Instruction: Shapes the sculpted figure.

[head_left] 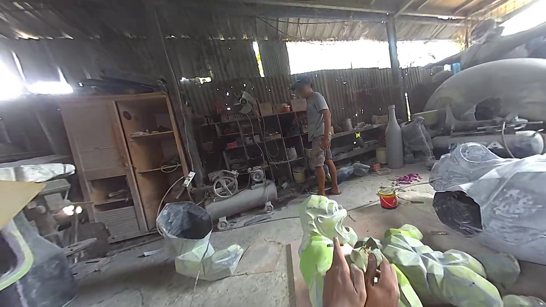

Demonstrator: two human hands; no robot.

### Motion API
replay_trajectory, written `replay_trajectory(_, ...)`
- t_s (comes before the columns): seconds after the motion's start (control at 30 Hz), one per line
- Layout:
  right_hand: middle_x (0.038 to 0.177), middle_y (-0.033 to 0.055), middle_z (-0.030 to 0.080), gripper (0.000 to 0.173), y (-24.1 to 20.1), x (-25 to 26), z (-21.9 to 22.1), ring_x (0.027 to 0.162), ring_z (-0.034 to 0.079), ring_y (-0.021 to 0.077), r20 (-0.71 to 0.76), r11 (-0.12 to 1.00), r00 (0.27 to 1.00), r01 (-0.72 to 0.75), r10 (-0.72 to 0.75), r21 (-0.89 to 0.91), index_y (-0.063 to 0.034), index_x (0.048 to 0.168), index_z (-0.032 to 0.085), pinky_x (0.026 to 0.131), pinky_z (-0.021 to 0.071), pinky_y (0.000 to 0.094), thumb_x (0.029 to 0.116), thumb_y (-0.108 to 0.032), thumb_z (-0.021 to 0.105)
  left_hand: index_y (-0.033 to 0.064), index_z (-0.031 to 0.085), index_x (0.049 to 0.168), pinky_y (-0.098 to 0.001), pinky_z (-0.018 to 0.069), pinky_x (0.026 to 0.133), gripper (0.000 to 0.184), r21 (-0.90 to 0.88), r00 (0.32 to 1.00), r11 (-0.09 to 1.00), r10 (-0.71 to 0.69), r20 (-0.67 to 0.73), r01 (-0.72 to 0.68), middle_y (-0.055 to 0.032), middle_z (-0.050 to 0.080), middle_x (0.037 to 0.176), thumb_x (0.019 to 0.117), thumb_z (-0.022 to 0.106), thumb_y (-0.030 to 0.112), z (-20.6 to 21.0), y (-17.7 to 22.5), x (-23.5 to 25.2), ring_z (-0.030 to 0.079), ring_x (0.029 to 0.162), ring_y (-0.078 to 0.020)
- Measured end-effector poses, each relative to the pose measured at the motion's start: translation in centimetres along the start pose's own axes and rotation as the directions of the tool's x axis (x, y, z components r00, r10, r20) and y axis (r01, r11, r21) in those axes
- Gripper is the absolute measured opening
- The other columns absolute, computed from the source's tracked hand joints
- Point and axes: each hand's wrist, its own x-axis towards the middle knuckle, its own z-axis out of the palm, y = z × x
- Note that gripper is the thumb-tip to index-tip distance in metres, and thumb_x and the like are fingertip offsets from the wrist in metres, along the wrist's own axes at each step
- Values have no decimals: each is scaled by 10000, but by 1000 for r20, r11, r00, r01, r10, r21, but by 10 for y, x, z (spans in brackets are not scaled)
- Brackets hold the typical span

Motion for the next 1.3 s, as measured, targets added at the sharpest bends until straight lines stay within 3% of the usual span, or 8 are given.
replay_trajectory(0.13,1019,171,689,349,-7,-1,6,797,703,283,-3,1000,1000,27,-27,8,-12,1220,704,681,598,477,1014,-269,591,-50,185,1606,-421,583,950,761,-67,993,991,119,1,-118,-173,462,1565,960,458,244,-4,-16,-2,660,1211,-216)
replay_trajectory(0.23,1066,166,705,358,-14,0,9,876,720,289,45,1000,999,-26,26,1,-24,1239,695,758,609,485,1032,-293,581,-48,172,1608,-414,536,1045,754,-141,994,985,96,-61,-103,-190,447,1565,970,436,254,-3,-20,1,581,1325,-232)
replay_trajectory(0.4,828,145,727,347,-20,31,23,772,719,340,96,993,991,-91,98,-78,-44,1058,725,698,545,600,1043,-343,550,-64,182,1602,-403,489,1107,755,-208,988,973,74,-137,-102,-207,434,1567,963,422,258,4,-17,2,517,1392,-239)
replay_trajectory(0.53,837,117,732,390,-19,43,29,837,716,330,231,975,957,-134,173,-175,-100,1016,724,778,517,618,1056,-420,503,-86,135,1603,-374,402,1195,762,-273,981,954,76,-176,-122,-243,304,1639,994,415,275,5,-18,-4,404,1487,-254)
replay_trajectory(0.67,798,94,700,392,-12,45,30,799,690,301,315,986,940,-95,133,-135,-111,954,707,743,507,610,1050,-432,504,-58,111,1617,-352,474,1121,749,-410,977,907,4,-214,-93,-237,259,1659,1008,419,249,1,-17,-5,472,1433,-219)
replay_trajectory(0.77,855,74,715,398,-11,43,28,867,695,278,377,985,919,-57,115,-161,-135,971,718,824,491,616,1047,-455,492,-52,124,1618,-305,552,978,729,-477,979,875,-18,-203,-83,-239,256,1659,1005,416,214,-5,-19,-9,620,1240,-165)
replay_trajectory(0.9,903,77,726,404,-15,39,28,919,697,278,412,979,903,-39,119,-199,-141,1013,725,882,470,632,1045,-469,489,-61,109,1617,-321,599,868,727,-505,980,857,-1,-198,-101,-242,268,1652,1013,414,204,-11,-28,-11,701,1020,-141)
replay_trajectory(1.3,866,27,727,420,-25,21,23,903,700,211,475,958,879,101,40,-269,-160,1020,734,1034,415,595,1039,-491,476,-61,90,1616,-363,589,978,763,-501,973,836,161,-163,-222,-215,242,1670,1041,417,320,-29,-52,-21,602,1286,-210)
